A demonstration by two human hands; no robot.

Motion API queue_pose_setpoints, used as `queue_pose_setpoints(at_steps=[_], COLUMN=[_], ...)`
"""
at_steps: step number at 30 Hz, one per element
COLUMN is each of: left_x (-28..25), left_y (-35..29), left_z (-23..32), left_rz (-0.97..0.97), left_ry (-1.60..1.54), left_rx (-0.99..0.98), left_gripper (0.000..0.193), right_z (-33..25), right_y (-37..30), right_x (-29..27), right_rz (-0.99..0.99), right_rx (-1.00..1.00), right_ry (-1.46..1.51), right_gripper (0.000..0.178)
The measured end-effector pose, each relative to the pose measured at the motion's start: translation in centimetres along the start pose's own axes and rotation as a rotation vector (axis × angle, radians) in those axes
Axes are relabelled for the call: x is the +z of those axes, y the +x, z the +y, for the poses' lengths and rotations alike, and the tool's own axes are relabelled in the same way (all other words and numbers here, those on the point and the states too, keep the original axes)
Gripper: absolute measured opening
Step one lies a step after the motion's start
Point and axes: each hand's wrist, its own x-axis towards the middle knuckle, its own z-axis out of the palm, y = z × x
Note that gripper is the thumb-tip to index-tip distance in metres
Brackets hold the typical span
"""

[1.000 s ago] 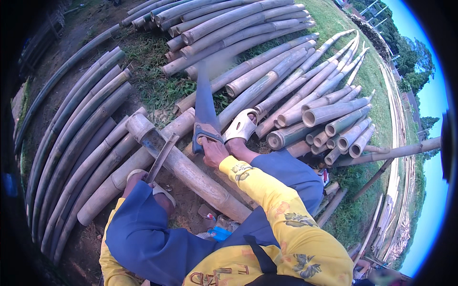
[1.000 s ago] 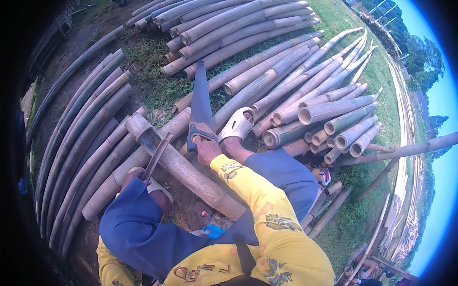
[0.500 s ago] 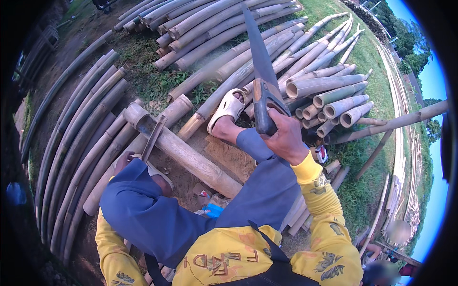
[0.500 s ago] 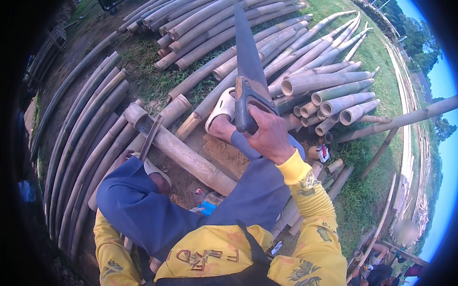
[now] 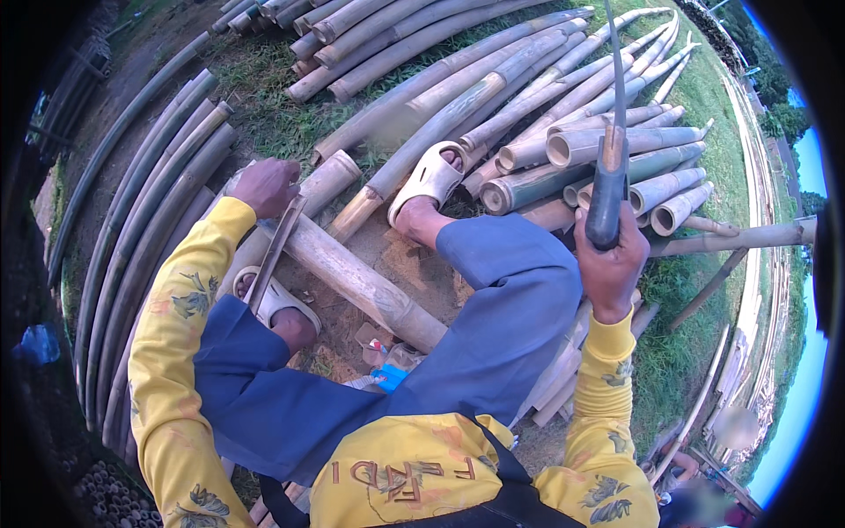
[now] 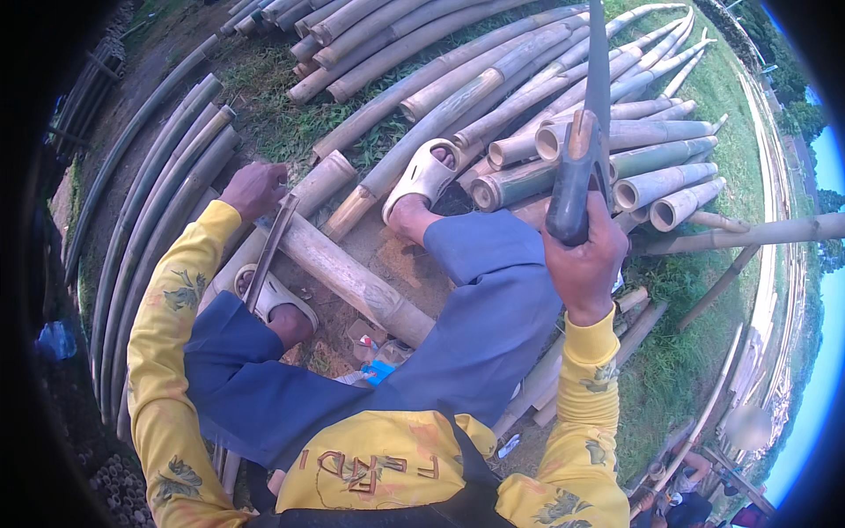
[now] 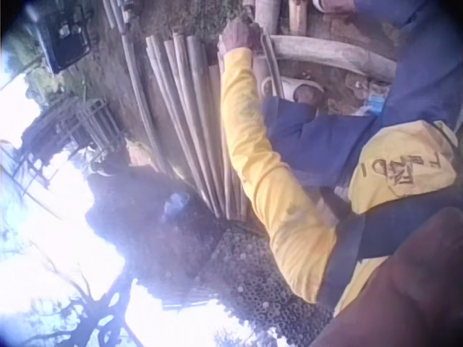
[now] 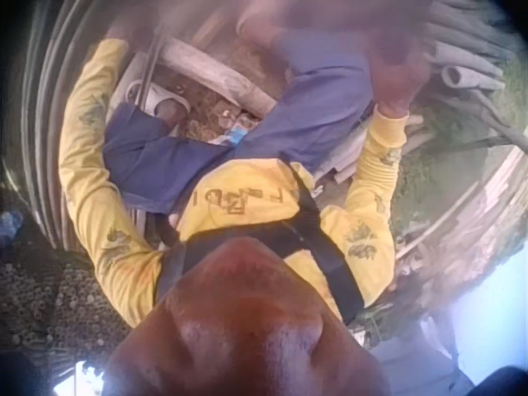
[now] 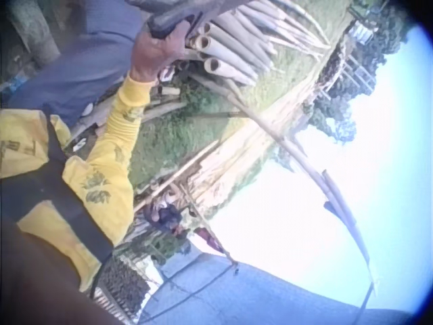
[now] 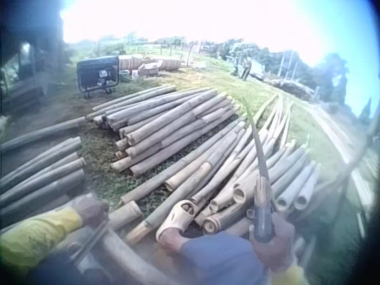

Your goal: The person sits on the ground and uses a hand saw to cut long bamboo poles into shorter sections. They repeatedly position a pole on a wooden block, saw through it, and then move the cut pieces aside.

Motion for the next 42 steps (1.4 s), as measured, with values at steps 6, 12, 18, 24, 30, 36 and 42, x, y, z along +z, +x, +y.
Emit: queue_pose_setpoints(at_steps=[6,12,18,24,30,36,42], left_x=[19.0,25.3,26.3,19.6,8.7,3.8,-1.1], left_y=[6.7,8.2,9.1,8.7,8.6,7.9,5.6], left_z=[6.5,10.0,5.7,5.4,4.8,3.4,0.6], left_rz=[-0.254,-0.099,-0.189,-0.136,-0.352,-0.308,-0.024], left_ry=[-0.196,0.085,-0.037,-0.178,-0.692,-0.782,-0.194], left_rx=[-0.342,-0.464,-0.543,-0.338,-0.151,-0.167,-0.227], left_gripper=[0.071,0.076,0.077,0.076,0.070,0.067,0.064], right_z=[3.5,7.2,12.4,21.6,22.4,18.1,16.6], right_y=[-2.0,-5.9,-0.2,5.1,7.2,7.5,8.3], right_x=[-8.1,-13.4,-12.1,-11.2,-8.9,-8.7,-6.6], right_rz=[0.023,0.035,-0.079,-0.118,-0.193,-0.271,-0.301], right_rx=[0.026,0.197,0.318,0.305,0.303,0.233,0.212], right_ry=[-0.344,-0.518,-0.509,-0.667,-0.724,-0.695,-0.754], right_gripper=[0.025,0.022,0.043,0.049,0.052,0.046,0.043])
